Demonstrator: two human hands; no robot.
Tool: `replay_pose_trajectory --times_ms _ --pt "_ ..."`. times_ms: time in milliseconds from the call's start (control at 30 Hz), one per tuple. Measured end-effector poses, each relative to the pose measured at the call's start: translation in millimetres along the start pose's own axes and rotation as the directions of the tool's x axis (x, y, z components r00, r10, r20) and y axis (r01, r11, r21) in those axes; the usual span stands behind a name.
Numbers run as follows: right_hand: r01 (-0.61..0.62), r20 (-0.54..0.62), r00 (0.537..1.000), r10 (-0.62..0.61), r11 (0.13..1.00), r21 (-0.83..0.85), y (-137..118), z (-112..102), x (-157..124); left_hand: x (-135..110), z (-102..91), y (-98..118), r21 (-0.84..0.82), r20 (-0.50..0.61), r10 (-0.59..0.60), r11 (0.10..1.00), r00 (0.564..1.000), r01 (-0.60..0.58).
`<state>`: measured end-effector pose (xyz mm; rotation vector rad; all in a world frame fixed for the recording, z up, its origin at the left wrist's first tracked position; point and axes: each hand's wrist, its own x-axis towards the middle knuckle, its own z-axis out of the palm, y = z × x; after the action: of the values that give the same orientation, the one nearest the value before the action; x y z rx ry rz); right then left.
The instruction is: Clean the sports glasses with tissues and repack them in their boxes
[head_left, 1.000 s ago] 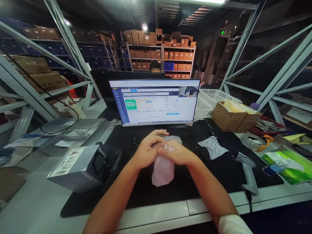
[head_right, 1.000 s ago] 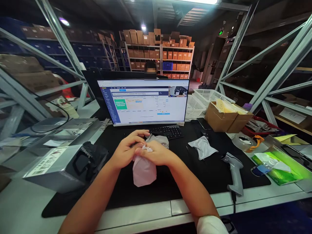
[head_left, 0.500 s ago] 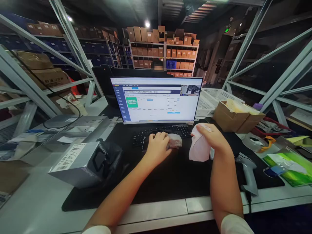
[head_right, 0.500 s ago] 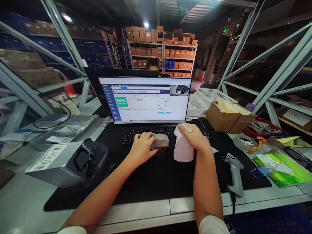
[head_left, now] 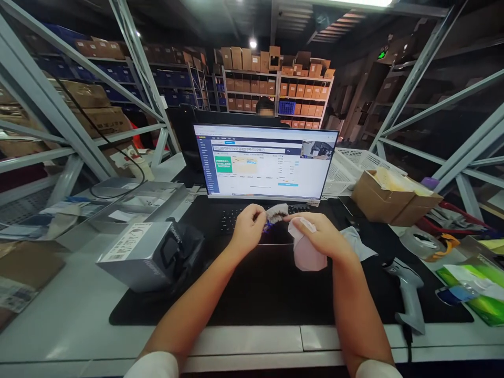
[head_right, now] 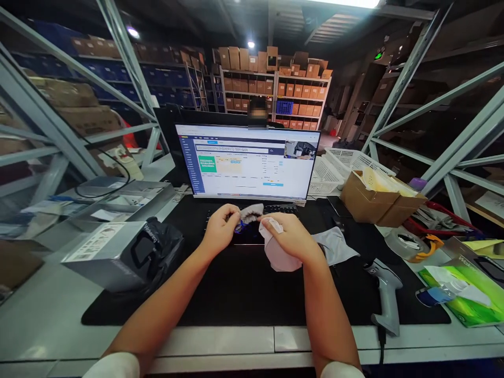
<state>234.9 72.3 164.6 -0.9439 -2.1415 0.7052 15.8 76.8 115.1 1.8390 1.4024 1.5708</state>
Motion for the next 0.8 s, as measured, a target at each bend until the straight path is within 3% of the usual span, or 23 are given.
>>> replay_pose_trajectory --times_ms 133,267,367,467,567,700,800 --pt "0.196 -0.142 0.973 -0.18 0.976 0.101 -14 13 -6 0 -22.6 16 -0.451 -0.011 -0.251 0.865 0.968 0.219" --pt "0.396 -0.122 0.915 -0.384 0.913 0.096 -28 30 -13 -9 -45.1 39 -0.644 0.045 -0.314 0.717 0.948 0.268" --pt "0.469 -0.106 0.882 -0.46 0.878 0.097 -35 41 -15 -18 -54.9 54 -0.697 0.166 -0.267 0.649 0.949 0.304" --pt "0.508 -0.196 0.854 -0.482 0.854 0.116 -35 51 -15 -23 -54.5 60 -0.723 0.324 -0.237 0.563 0.916 0.401" --pt "0.53 -0.311 0.824 -0.473 0.838 0.129 -33 58 -13 -20 -47.2 58 -0.808 0.305 -0.314 0.414 0.899 0.419" --pt "0.488 -0.27 0.852 -0.448 0.867 0.102 -31 62 -10 -15 -38.3 52 -0.843 0.336 -0.434 0.259 0.836 0.472" --pt "0.456 -0.256 0.867 -0.428 0.888 0.06 -32 62 -8 -17 -36.2 50 -0.795 0.409 -0.398 0.287 0.821 0.535"
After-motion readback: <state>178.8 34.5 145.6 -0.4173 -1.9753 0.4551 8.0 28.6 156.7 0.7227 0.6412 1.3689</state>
